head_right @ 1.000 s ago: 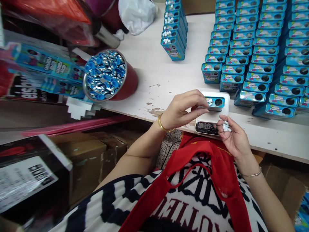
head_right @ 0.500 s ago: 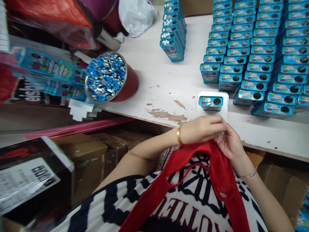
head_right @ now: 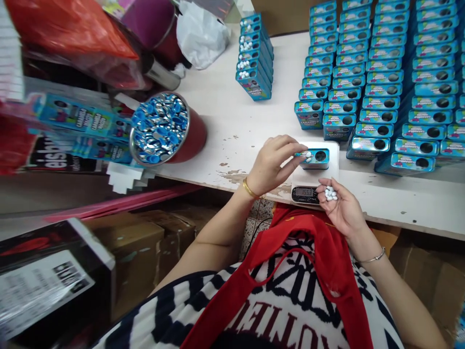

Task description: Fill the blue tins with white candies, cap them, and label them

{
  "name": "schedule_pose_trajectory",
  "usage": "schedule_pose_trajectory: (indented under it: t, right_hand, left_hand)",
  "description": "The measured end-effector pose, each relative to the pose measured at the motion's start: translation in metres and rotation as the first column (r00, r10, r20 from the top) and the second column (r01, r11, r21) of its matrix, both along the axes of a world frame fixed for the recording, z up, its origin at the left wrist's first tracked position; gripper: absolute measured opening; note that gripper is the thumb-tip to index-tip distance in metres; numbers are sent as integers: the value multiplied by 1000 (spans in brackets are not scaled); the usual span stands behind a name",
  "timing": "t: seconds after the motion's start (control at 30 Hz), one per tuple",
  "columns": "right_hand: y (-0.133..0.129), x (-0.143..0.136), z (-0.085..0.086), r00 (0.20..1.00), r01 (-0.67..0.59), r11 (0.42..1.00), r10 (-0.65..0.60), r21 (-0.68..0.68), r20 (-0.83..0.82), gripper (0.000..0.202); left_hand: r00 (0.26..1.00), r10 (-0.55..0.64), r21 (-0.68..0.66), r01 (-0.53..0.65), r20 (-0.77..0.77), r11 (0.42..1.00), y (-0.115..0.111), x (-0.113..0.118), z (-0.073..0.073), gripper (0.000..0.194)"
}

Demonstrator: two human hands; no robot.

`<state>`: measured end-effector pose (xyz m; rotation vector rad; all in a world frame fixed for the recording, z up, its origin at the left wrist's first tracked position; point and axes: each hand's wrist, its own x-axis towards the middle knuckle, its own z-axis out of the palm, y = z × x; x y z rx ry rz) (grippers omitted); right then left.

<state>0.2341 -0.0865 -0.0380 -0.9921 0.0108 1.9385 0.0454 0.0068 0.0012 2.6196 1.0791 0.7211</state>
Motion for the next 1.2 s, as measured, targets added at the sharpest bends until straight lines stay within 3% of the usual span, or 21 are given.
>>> schedule_pose_trajectory:
  t: [0.2,0.57,0.77,0.97,1.2]
  right_hand:
    - [1,15,-4,995,83,997,-82,-7,50,15]
    - [2,13,-5,997,63,998,-63,-7,41,16]
    - [1,12,-4,995,85,996,-83,-37,46,15]
    - [0,12,-3,996,86,995,-85,-42,41,15]
    - [-1,14,-3,994,96,994,-94,-46,50,16]
  left_hand:
    - [993,-30,-4,30,-110,1000,7,1,-4,24]
    - [988,-76,30,81,-132,996,9,2,-7,25]
    - [993,-19,30,23,-119,999,8,2,-11,23]
    - [998,67,-16,-67,8,998,6,0,-7,17]
    - [974,199,47,-205,106,978,7,-11,-1,17]
